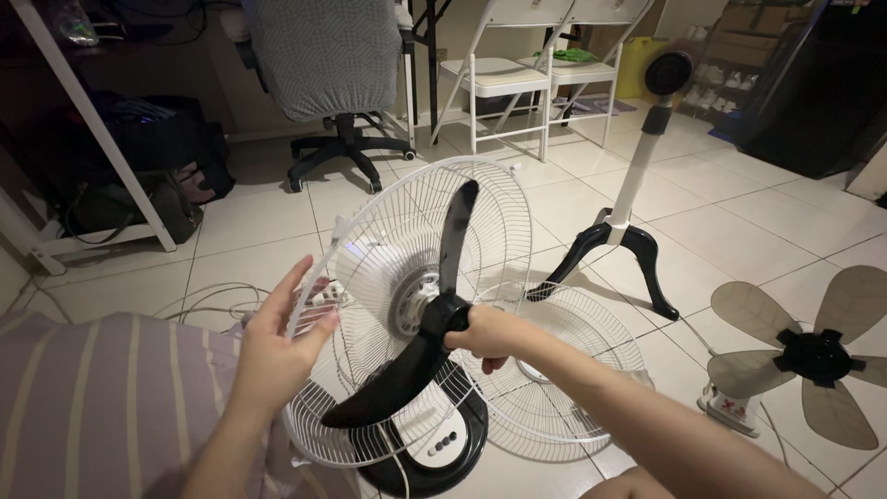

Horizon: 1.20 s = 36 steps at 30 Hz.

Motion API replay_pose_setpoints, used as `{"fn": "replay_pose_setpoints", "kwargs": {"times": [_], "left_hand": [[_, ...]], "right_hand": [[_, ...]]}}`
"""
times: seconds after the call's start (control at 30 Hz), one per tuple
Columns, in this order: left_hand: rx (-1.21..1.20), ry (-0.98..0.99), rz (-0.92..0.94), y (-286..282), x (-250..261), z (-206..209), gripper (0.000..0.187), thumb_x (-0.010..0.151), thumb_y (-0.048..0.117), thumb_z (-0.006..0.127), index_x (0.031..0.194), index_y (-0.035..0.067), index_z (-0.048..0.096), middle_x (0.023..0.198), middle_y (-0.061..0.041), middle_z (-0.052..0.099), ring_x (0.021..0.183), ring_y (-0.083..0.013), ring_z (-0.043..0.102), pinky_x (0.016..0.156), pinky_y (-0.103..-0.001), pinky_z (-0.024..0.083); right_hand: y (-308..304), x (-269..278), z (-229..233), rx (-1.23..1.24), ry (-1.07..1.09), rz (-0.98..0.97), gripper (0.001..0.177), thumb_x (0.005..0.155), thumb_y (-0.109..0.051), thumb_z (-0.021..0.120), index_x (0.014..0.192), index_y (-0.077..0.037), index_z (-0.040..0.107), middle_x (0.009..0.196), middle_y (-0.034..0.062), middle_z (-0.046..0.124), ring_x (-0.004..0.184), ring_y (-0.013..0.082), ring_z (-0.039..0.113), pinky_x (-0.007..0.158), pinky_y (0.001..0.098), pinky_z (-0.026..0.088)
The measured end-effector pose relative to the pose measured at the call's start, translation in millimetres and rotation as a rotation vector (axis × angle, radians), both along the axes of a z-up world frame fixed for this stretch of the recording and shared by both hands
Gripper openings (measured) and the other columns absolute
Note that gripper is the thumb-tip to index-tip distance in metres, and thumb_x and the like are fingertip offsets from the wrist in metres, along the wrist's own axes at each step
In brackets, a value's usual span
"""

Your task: The person assembles a standing fan by attaching the front grille, securing the fan blades with a central cap, and then attaching the rear grille. The person wipes the front grille with a cloth before final assembly.

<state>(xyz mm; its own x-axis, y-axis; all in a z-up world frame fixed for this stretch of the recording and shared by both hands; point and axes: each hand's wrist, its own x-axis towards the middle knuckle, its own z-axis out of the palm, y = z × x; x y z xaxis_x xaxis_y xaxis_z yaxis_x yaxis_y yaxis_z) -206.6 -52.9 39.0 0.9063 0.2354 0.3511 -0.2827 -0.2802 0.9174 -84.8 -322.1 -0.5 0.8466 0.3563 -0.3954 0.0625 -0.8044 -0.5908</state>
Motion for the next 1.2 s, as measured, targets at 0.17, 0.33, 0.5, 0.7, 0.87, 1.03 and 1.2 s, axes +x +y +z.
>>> {"fn": "replay_pose_setpoints", "kwargs": {"times": [0.17,0.33,0.5,0.7,0.87,1.03,1.2], "left_hand": [[0.3,-0.142,0.259,-12,-8,8,0.072,0.089,0.011,0.074,0.157,0.01,0.049,0.136,-0.015,0.064,0.127,-0.029,0.06,0.104,-0.041,0.047],[0.663,-0.691,0.406,-55,-54,-19,0.041,0.081,0.016,0.075,0.118,0.003,0.061,0.109,-0.013,0.067,0.101,-0.0309,0.064,0.093,-0.042,0.05],[0.771,-0.377,0.312,-102,-24,-48,0.069,0.07,0.027,0.086,0.125,-0.001,0.056,0.118,-0.017,0.069,0.106,-0.0351,0.065,0.09,-0.045,0.049],[0.922,0.207,0.093,-107,12,-74,0.097,0.063,0.049,0.089,0.135,0.002,0.045,0.106,-0.012,0.066,0.099,-0.0327,0.068,0.076,-0.042,0.056],[1.043,0.113,0.112,-97,26,-87,0.089,0.068,0.041,0.09,0.136,0.003,0.047,0.099,-0.013,0.067,0.085,-0.0324,0.072,0.067,-0.044,0.058],[1.107,0.096,0.073,-90,30,-85,0.079,0.07,0.025,0.085,0.136,0.002,0.049,0.098,-0.012,0.068,0.083,-0.0297,0.072,0.066,-0.042,0.059],[1.154,0.089,0.018,-81,35,-79,0.078,0.068,0.02,0.081,0.136,-0.001,0.048,0.097,-0.014,0.068,0.081,-0.0303,0.072,0.065,-0.042,0.059]], "right_hand": [[-3,-7,8,-0.059,-0.021,0.033,0.046,0.093,-0.042,0.064,0.088,0.004,0.071,0.061,0.0092,0.061,0.052,0.0214,0.072,0.051,0.033,0.062],[-5,-16,12,-0.073,-0.071,0.034,0.042,0.093,-0.044,0.06,0.093,-0.004,0.072,0.054,0.0099,0.065,0.051,0.0199,0.07,0.049,0.0317,0.057],[-5,-18,8,0.045,-0.066,0.019,0.044,0.091,-0.042,0.063,0.093,0.001,0.074,0.053,0.0076,0.061,0.047,0.0218,0.068,0.044,0.0336,0.053],[-8,-11,1,0.116,0.026,-0.07,0.043,0.092,-0.039,0.067,0.087,0.004,0.069,0.058,0.0062,0.06,0.048,0.0202,0.068,0.045,0.0323,0.054],[-12,-5,6,0.298,0.256,-0.19,0.035,0.09,-0.035,0.069,0.09,0.0,0.069,0.06,0.0032,0.055,0.05,0.0171,0.059,0.045,0.0296,0.047],[3,-6,10,0.108,0.206,-0.213,0.036,0.091,-0.037,0.067,0.091,-0.001,0.067,0.063,0.0041,0.058,0.053,0.0185,0.063,0.048,0.0311,0.052],[13,-13,14,-0.113,0.032,-0.012,0.047,0.094,-0.04,0.06,0.082,0.004,0.07,0.061,0.01,0.063,0.05,0.0213,0.069,0.047,0.0346,0.056]]}}
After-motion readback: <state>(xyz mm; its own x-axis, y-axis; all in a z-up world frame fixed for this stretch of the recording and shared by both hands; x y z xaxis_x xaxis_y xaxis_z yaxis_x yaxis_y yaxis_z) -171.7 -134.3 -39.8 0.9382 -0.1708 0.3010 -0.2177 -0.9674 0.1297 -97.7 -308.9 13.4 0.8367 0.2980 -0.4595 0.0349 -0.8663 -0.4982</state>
